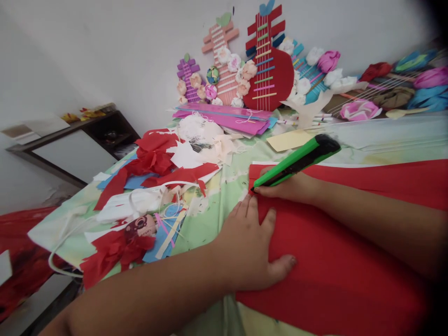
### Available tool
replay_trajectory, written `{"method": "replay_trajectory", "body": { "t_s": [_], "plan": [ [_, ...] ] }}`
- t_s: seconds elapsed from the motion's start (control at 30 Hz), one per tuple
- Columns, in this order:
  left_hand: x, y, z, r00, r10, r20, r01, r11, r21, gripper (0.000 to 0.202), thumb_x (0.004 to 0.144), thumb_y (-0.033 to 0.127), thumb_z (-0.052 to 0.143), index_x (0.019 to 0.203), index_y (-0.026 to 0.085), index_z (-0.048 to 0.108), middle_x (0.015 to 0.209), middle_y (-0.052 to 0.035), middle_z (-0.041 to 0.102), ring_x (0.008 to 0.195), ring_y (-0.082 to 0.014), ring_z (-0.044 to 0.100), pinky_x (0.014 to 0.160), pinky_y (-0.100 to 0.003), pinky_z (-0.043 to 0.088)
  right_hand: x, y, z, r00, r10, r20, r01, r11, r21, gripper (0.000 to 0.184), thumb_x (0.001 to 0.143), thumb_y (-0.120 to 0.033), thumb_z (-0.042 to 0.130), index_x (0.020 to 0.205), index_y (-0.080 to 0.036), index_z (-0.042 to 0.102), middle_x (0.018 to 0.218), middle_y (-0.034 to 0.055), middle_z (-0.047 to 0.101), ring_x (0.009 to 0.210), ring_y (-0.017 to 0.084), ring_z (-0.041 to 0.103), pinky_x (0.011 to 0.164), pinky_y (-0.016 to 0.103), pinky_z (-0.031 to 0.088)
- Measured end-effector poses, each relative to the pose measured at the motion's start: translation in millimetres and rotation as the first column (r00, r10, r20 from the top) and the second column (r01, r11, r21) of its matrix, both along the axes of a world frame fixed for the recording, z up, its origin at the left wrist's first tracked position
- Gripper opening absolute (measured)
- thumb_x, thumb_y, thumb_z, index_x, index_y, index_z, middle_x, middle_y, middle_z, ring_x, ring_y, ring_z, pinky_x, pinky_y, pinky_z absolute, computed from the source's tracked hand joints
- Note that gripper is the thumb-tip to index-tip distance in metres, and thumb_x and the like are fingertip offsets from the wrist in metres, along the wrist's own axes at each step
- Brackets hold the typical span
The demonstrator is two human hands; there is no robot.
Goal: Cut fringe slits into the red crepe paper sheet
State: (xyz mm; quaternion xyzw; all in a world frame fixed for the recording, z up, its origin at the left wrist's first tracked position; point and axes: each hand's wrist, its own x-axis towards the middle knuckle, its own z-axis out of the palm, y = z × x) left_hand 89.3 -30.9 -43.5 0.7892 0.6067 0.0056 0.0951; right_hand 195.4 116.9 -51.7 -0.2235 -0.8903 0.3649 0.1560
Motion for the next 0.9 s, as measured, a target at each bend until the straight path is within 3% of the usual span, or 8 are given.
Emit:
{"method": "replay_trajectory", "body": {
  "t_s": [0.27,0.7,0.9],
  "plan": [
    [0.0,0.0,0.7,1.0,-0.008,-0.017,0.008,1.0,-0.014,0.08,0.075,0.062,0.032,0.131,0.004,0.033,0.136,-0.0293,0.022,0.125,-0.0434,0.015,0.096,-0.056,0.022,5.3,-2.9,-0.4,0.996,-0.087,-0.023,0.088,0.996,0.003,0.022,0.072,-0.037,0.052,0.059,-0.021,0.048,0.06,-0.0009,0.054,0.058,0.012,0.048,0.056,0.026,0.038],
    [-1.6,-0.1,-1.9,1.0,-0.009,0.003,0.009,1.0,0.007,0.079,0.075,0.062,0.035,0.13,0.006,0.032,0.136,-0.0265,0.023,0.126,-0.0429,0.015,0.097,-0.055,0.021,1.3,0.0,4.0,1.0,-0.019,0.024,0.018,1.0,0.006,0.019,0.071,-0.037,0.052,0.064,-0.02,0.054,0.062,-0.0023,0.056,0.06,0.011,0.05,0.057,0.024,0.04],
    [-0.8,-0.5,-2.5,1.0,-0.018,-0.011,0.018,1.0,0.001,0.079,0.076,0.062,0.032,0.13,0.005,0.033,0.136,-0.0284,0.023,0.126,-0.0434,0.014,0.097,-0.055,0.021,6.4,-1.8,-0.9,0.994,-0.108,-0.013,0.109,0.994,0.016,0.022,0.07,-0.04,0.052,0.061,-0.019,0.052,0.061,0.0003,0.057,0.058,0.013,0.05,0.057,0.027,0.04]
  ]
}}
